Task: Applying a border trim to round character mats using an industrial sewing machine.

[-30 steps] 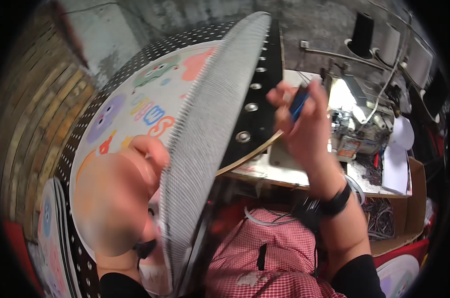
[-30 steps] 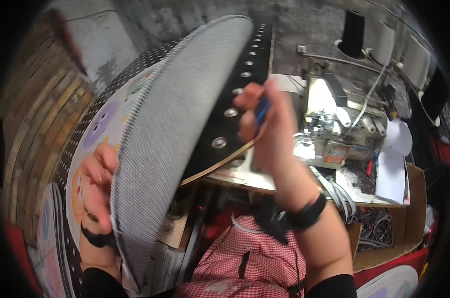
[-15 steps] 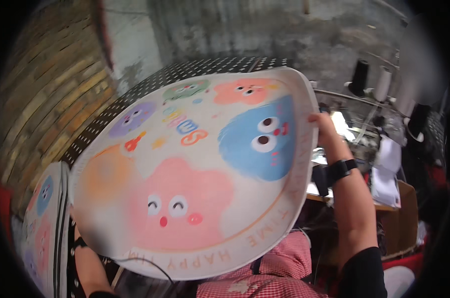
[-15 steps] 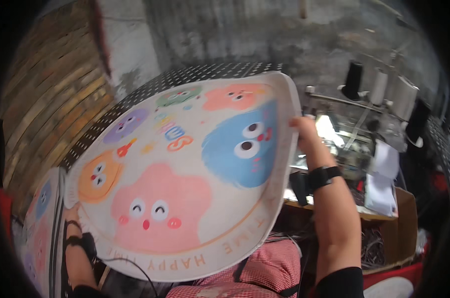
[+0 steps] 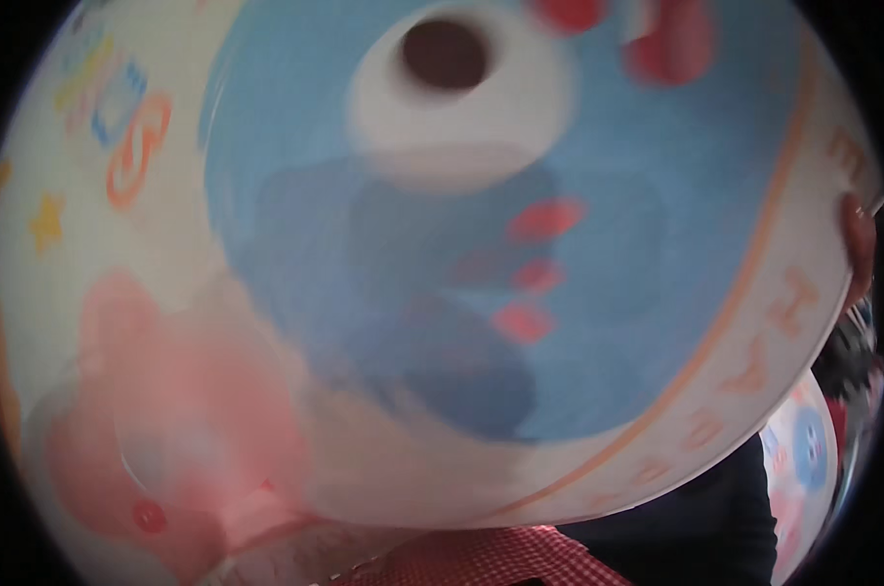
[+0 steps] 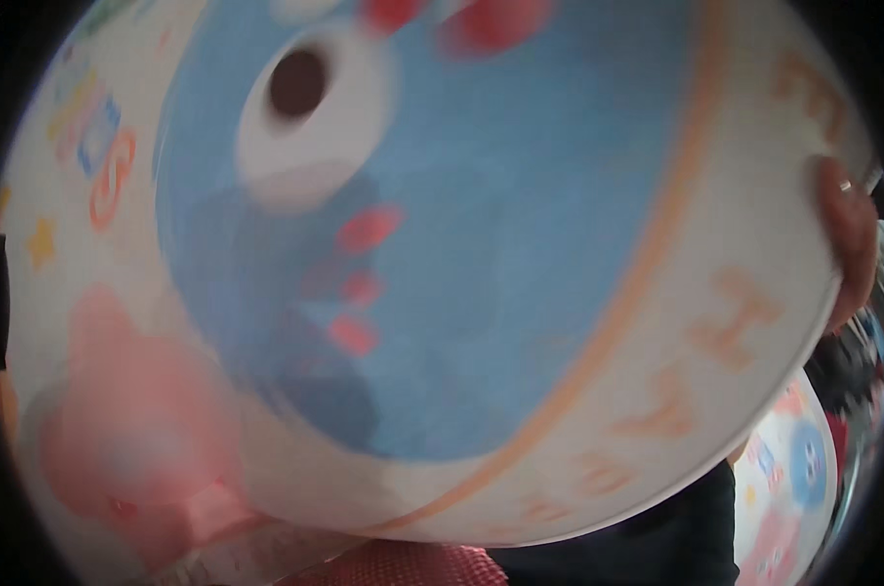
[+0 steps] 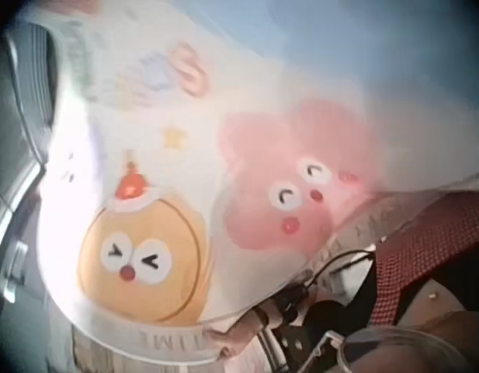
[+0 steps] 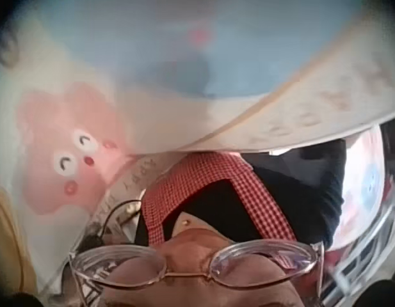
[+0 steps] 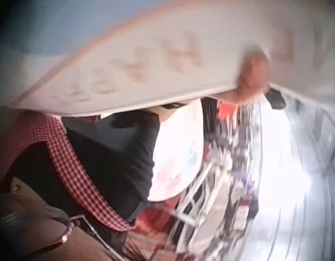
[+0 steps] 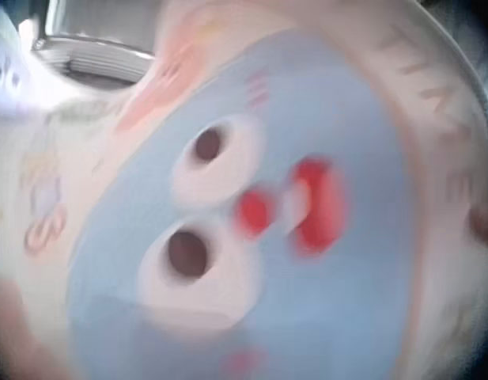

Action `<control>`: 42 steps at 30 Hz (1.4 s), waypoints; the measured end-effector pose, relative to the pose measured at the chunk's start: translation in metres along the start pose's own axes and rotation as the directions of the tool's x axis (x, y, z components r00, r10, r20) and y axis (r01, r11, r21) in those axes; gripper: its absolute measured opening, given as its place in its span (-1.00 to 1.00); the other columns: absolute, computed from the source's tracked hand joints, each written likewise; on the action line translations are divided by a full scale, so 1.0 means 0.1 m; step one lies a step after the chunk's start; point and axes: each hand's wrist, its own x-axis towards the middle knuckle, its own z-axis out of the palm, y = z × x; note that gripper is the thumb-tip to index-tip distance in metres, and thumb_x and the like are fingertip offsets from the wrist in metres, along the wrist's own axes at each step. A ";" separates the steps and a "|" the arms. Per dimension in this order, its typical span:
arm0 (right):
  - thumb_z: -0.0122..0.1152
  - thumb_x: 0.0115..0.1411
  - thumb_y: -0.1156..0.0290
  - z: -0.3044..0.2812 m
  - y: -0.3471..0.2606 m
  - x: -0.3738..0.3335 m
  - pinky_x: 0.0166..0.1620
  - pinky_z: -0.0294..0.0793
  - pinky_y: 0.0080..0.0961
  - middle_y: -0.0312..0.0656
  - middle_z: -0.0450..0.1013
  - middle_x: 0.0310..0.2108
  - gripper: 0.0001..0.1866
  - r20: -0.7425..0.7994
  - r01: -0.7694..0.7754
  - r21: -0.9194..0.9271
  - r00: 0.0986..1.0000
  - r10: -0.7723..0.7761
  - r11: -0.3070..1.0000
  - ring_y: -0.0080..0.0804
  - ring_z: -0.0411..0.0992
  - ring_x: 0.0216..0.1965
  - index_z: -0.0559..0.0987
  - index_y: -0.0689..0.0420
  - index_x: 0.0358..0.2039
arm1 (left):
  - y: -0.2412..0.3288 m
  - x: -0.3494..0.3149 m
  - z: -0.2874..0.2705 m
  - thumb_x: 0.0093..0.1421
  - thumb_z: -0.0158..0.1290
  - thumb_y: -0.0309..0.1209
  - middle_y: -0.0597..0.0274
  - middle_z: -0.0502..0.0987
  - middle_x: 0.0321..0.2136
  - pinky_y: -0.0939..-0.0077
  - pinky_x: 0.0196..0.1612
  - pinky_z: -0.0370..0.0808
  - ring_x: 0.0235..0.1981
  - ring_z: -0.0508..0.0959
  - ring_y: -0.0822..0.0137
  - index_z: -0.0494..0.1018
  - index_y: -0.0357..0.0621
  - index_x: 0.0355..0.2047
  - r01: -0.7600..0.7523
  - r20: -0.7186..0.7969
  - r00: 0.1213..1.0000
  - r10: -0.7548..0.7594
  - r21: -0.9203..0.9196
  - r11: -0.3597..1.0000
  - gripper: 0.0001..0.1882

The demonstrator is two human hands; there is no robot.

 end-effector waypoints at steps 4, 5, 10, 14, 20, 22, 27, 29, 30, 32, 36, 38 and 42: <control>-0.03 0.11 0.16 -1.44 -1.24 -1.24 -0.20 0.46 -0.48 -0.12 0.43 -0.28 -0.60 -0.340 0.032 -0.360 0.926 -0.163 0.932 -0.36 0.44 -0.28 0.42 0.20 -0.16 | -0.13 -0.04 1.10 0.15 -0.16 -0.10 -0.03 0.44 -0.26 0.31 -0.16 0.36 -0.29 0.46 0.22 0.31 -0.30 -0.13 0.304 0.232 0.951 -0.206 -0.554 0.775 -0.52; -0.05 0.13 0.18 -1.56 -1.50 -1.63 -0.13 0.41 -0.48 -0.16 0.41 -0.25 -0.62 -0.408 0.091 -0.486 0.856 -0.318 0.869 -0.36 0.41 -0.24 0.42 0.18 -0.15 | -0.13 -0.08 1.44 0.16 -0.17 -0.09 -0.02 0.45 -0.27 0.32 -0.17 0.37 -0.30 0.46 0.23 0.31 -0.30 -0.13 0.378 0.307 0.924 -0.228 -0.638 0.671 -0.51; -0.07 0.08 0.10 -0.78 -2.02 -2.87 -0.25 0.48 -0.46 -0.14 0.44 -0.30 -0.54 -0.797 -0.195 -0.487 0.499 -0.341 0.851 -0.36 0.44 -0.31 0.42 0.22 -0.15 | 0.00 -0.59 3.07 0.13 -0.11 -0.28 0.14 0.45 -0.37 0.52 -0.46 0.34 -0.49 0.44 0.42 0.32 -0.15 -0.17 0.512 0.375 0.843 -0.386 -0.780 0.360 -0.71; -0.08 0.01 0.01 -0.76 -2.15 -3.93 -0.28 0.42 -0.47 -0.17 0.38 -0.29 -0.46 -0.936 -0.402 -0.292 -0.070 -0.346 0.868 -0.34 0.39 -0.33 0.39 0.16 -0.13 | 0.10 -1.82 4.59 0.00 0.10 -0.52 0.24 0.46 -0.36 0.52 -0.30 0.39 -0.36 0.42 0.44 0.35 -0.25 -0.32 0.648 0.572 0.760 -0.308 -0.703 0.293 -0.77; 0.08 -0.04 0.28 -1.27 -2.56 -6.50 -0.02 0.28 -0.38 -0.07 0.37 -0.18 -0.50 -0.835 -0.563 -0.386 -0.125 -0.537 0.731 -0.22 0.36 -0.14 0.35 0.35 -0.12 | -0.17 -3.24 4.64 -0.11 0.12 -0.45 0.18 0.48 -0.55 0.50 -0.37 0.45 -0.46 0.51 0.34 0.37 -0.23 -0.31 0.340 0.983 -0.176 0.042 0.020 0.940 -0.69; 0.11 -0.05 0.40 -1.51 -2.18 -7.00 -0.07 0.32 -0.31 -0.07 0.38 -0.22 -0.60 -0.818 -0.542 -0.277 -0.300 -0.490 0.794 -0.19 0.37 -0.17 0.39 0.36 -0.19 | -0.23 -3.03 4.48 -0.11 0.13 -0.44 0.18 0.49 -0.53 0.50 -0.36 0.46 -0.45 0.51 0.34 0.40 -0.24 -0.33 0.319 0.984 -0.173 0.036 0.021 0.948 -0.71; -0.01 0.06 0.32 -1.52 -0.96 -6.09 -0.20 0.40 -0.21 0.13 0.44 -0.30 -0.69 -0.591 -0.738 0.657 -0.379 -0.713 -0.152 -0.01 0.42 -0.21 0.49 0.31 -0.30 | -1.02 -2.51 4.11 -0.09 0.11 -0.47 0.21 0.48 -0.49 0.56 -0.35 0.45 -0.45 0.48 0.42 0.42 -0.26 -0.36 0.373 0.990 -0.081 -0.114 0.136 0.918 -0.76; -0.02 0.08 0.27 -1.61 -0.55 -5.72 -0.20 0.39 -0.19 0.09 0.45 -0.32 -0.67 -0.715 -0.758 0.525 -0.145 -0.684 -0.388 -0.01 0.42 -0.24 0.49 0.27 -0.28 | -1.22 -2.22 3.95 -0.08 0.10 -0.49 0.26 0.46 -0.50 0.59 -0.42 0.44 -0.47 0.46 0.45 0.40 -0.26 -0.34 0.401 0.983 -0.093 -0.160 0.184 0.897 -0.75; -0.01 0.09 0.24 -1.71 -0.19 -5.31 -0.22 0.38 -0.18 0.03 0.45 -0.34 -0.69 -0.783 -0.828 0.243 0.140 -0.606 -0.505 -0.02 0.42 -0.26 0.52 0.20 -0.29 | -1.40 -2.18 3.84 -0.07 0.09 -0.49 0.23 0.49 -0.50 0.57 -0.39 0.45 -0.49 0.48 0.44 0.41 -0.26 -0.38 0.453 0.975 -0.057 -0.213 0.216 0.865 -0.79; 0.00 0.05 0.34 -2.29 0.64 -4.98 -0.25 0.39 -0.27 0.00 0.46 -0.34 -0.77 -0.887 -0.811 0.066 0.219 -0.406 -0.581 -0.07 0.43 -0.28 0.56 0.12 -0.34 | -1.59 -2.06 3.64 -0.03 0.06 -0.51 0.29 0.47 -0.53 0.61 -0.45 0.44 -0.49 0.47 0.49 0.39 -0.23 -0.35 0.636 0.931 -0.100 -0.352 0.332 0.696 -0.81; 0.06 -0.22 0.61 -1.99 2.62 -3.11 -0.27 0.41 -0.42 -0.05 0.47 -0.43 -0.70 -0.728 -0.721 -0.683 0.658 0.194 -0.116 -0.15 0.44 -0.37 0.55 0.19 -0.37 | -1.89 -2.08 3.31 -0.04 0.07 -0.52 0.16 0.42 -0.32 0.66 -0.48 0.44 -0.49 0.45 0.49 0.36 -0.27 -0.24 0.789 0.817 0.112 -0.566 0.273 0.550 -0.70; 0.12 -0.18 0.53 -1.26 3.41 -2.01 -0.20 0.42 -0.40 -0.09 0.45 -0.35 -0.69 -0.374 -0.466 -0.825 0.874 0.310 0.320 -0.15 0.44 -0.31 0.55 0.14 -0.32 | -2.01 -2.17 3.13 -0.06 0.06 -0.54 0.10 0.38 -0.25 0.65 -0.48 0.44 -0.51 0.45 0.47 0.35 -0.30 -0.19 0.807 0.649 0.209 -0.731 0.309 0.504 -0.64; 0.39 -0.32 -0.03 0.22 4.31 -0.66 -0.13 0.41 -0.38 0.04 0.05 0.11 0.00 -0.056 -0.188 -0.964 0.831 0.554 0.186 -0.07 0.40 -0.19 0.17 0.17 0.11 | -2.11 -2.32 2.72 -0.03 0.03 -0.57 0.12 0.36 -0.24 0.66 -0.42 0.46 -0.41 0.47 0.45 0.32 -0.29 -0.17 0.866 0.553 0.181 -0.813 0.302 0.398 -0.65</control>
